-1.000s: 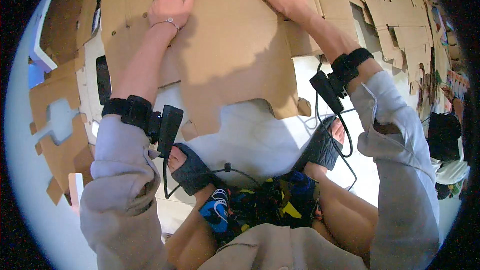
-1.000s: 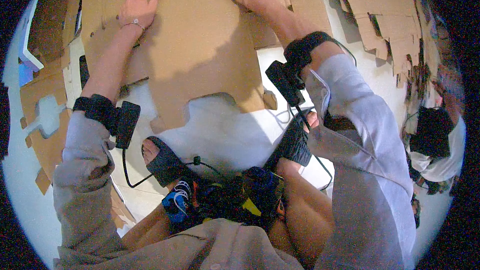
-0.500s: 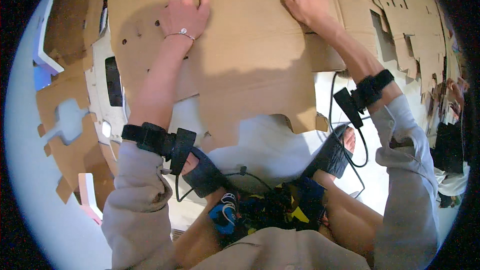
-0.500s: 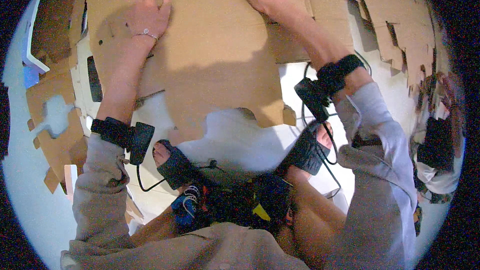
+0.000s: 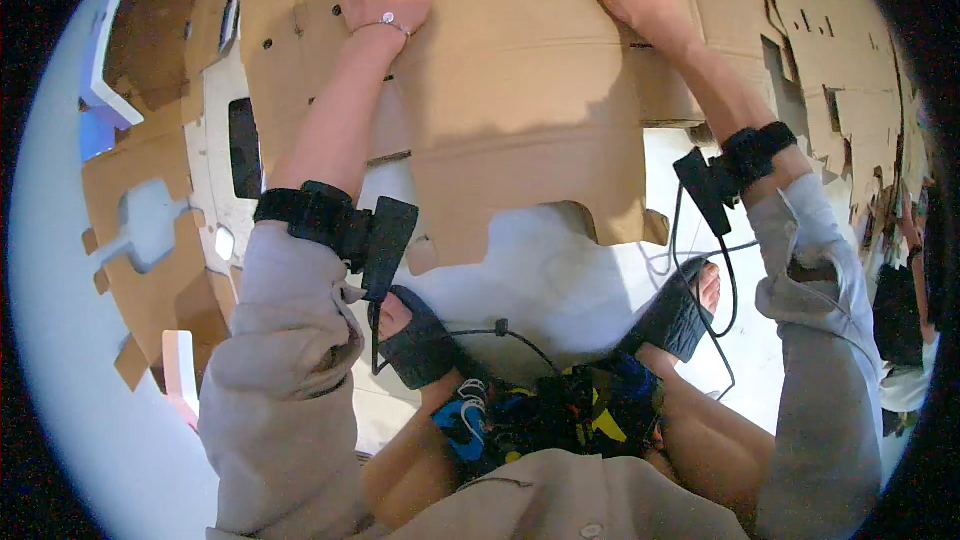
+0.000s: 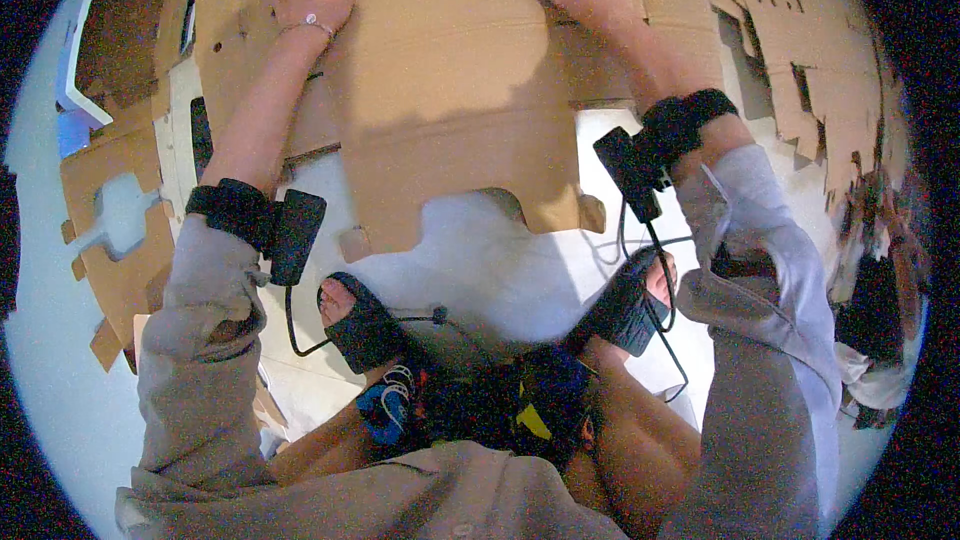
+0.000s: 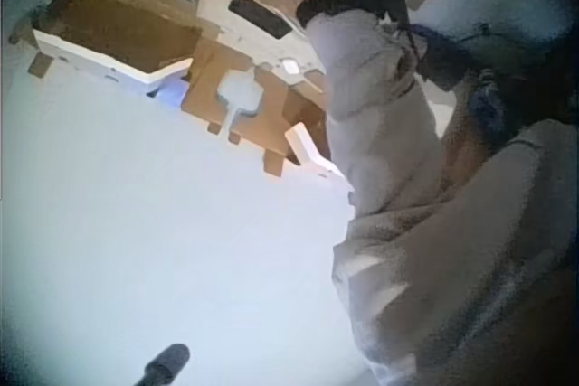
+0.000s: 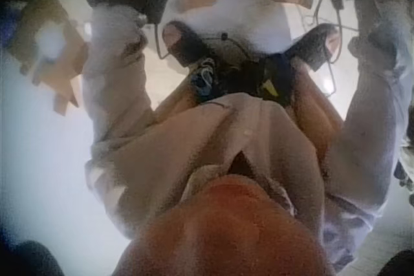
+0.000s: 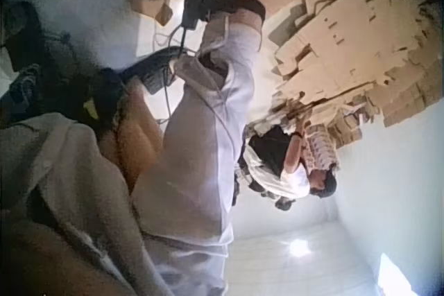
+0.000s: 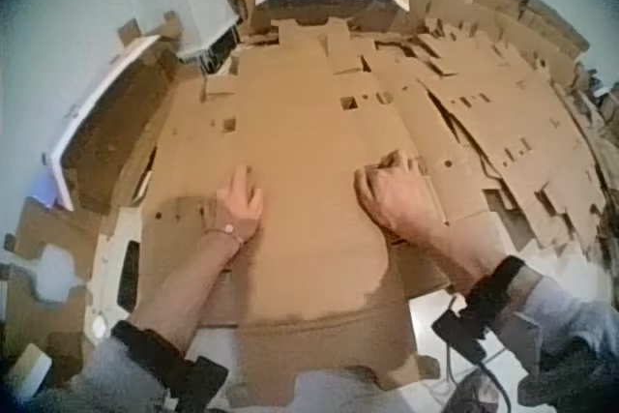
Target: Folding and assembling a pre-cut cardboard sheet into a structural component.
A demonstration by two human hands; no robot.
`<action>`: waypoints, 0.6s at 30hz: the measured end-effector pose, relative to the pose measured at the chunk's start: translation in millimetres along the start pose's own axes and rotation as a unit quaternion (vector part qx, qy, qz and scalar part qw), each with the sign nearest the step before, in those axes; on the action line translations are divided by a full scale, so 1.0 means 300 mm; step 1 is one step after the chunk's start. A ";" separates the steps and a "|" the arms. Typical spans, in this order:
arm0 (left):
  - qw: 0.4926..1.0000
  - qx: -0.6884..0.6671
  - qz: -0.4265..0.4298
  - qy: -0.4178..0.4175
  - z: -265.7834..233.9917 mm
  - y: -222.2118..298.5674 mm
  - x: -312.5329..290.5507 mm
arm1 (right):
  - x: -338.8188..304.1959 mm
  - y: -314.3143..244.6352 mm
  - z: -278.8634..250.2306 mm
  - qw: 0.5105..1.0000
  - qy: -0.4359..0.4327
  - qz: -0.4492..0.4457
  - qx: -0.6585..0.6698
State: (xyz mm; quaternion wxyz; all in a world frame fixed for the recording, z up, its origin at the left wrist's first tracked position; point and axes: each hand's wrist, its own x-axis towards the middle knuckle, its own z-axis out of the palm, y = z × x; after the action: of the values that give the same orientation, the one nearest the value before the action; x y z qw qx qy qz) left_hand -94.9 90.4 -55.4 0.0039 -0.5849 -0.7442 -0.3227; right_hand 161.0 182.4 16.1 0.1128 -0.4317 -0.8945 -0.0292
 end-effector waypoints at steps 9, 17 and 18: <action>0.986 0.141 -0.072 -0.059 -0.046 0.056 -0.045 | -0.060 -0.011 -0.020 1.000 -0.012 0.004 0.010; 0.974 0.160 -0.116 -0.115 -0.086 0.136 -0.101 | -0.102 0.048 0.091 1.000 -0.017 -0.002 0.003; 0.972 0.156 -0.124 -0.126 -0.092 0.141 -0.095 | -0.102 0.051 0.098 1.000 -0.020 0.000 0.001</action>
State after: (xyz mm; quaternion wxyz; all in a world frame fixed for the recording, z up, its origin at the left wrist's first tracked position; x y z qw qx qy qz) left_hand -59.3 56.8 -24.3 -0.0383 -0.5161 -0.8466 -0.1241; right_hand 186.2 172.8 -20.1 0.0951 -0.4321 -0.8966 -0.0193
